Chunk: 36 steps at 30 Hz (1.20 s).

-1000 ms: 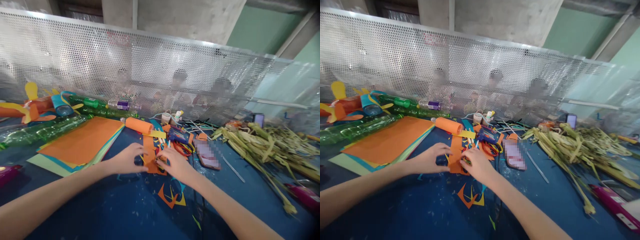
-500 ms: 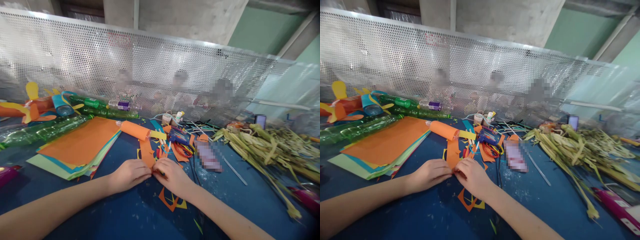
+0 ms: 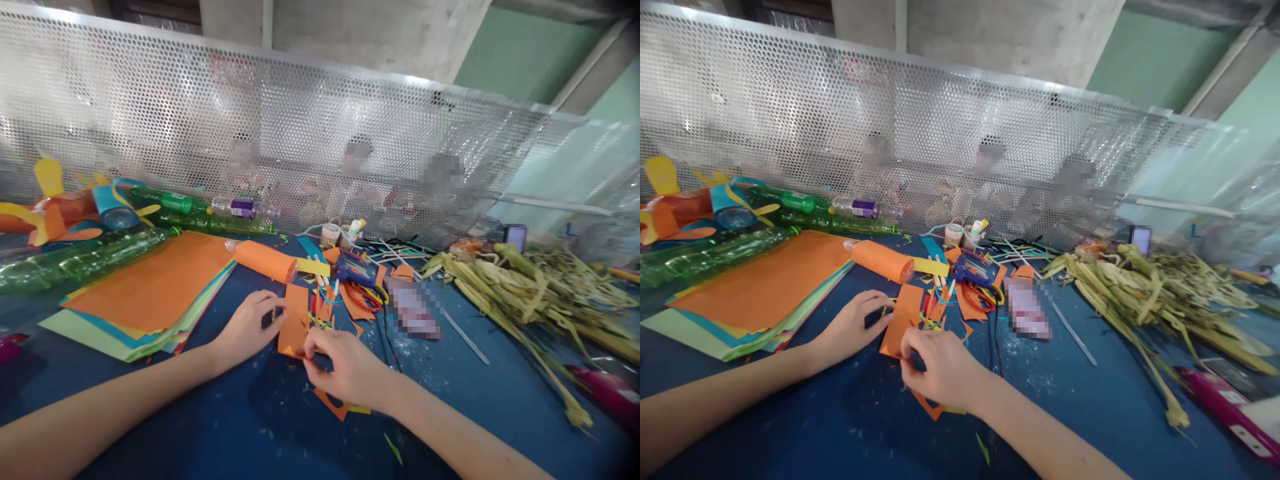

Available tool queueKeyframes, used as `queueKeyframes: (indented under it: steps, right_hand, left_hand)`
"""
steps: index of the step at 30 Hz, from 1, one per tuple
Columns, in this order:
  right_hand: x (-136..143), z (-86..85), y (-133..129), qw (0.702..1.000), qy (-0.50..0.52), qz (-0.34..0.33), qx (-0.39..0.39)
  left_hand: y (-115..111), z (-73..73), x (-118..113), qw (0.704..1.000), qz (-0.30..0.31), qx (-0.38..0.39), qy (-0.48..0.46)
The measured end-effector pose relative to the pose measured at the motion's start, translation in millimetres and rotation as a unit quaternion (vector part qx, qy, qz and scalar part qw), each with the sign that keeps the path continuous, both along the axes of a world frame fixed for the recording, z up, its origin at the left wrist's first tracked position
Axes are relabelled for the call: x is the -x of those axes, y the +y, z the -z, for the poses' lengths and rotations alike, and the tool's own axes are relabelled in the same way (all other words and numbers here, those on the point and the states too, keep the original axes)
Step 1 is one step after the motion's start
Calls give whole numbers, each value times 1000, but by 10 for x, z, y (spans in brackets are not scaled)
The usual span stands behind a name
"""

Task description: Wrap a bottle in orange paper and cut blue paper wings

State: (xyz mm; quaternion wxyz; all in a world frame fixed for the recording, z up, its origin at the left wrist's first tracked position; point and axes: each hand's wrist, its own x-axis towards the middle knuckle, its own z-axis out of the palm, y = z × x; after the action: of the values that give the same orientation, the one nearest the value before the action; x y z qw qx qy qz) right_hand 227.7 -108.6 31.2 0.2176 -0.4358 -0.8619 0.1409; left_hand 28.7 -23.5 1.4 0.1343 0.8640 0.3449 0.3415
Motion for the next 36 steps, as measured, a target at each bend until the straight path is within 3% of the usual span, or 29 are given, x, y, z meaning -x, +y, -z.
queueKeyframes:
  steps: [8,16,20,26,30,33,36]
  right_hand:
    - [49,14,-37,993,-75,-88,-10]
    - [73,89,-60,960,-143,-173,-166]
    - [128,74,-107,945,-157,-173,-230]
    - [130,77,-100,948,-122,-161,-246]
    - [102,66,-66,966,-88,-149,-194]
    - [66,40,-19,986,-57,-92,-127]
    - [9,38,61,992,-90,-31,-85]
  left_hand:
    - [53,150,9,992,58,-37,106]
    - [31,186,-7,993,-17,-16,115]
    - [45,122,-1,998,4,27,52]
    - [92,84,18,982,70,150,-90]
    - [111,106,7,950,87,213,-214]
    - [134,109,-1,917,106,263,-281]
    - [180,130,-3,894,120,300,-309]
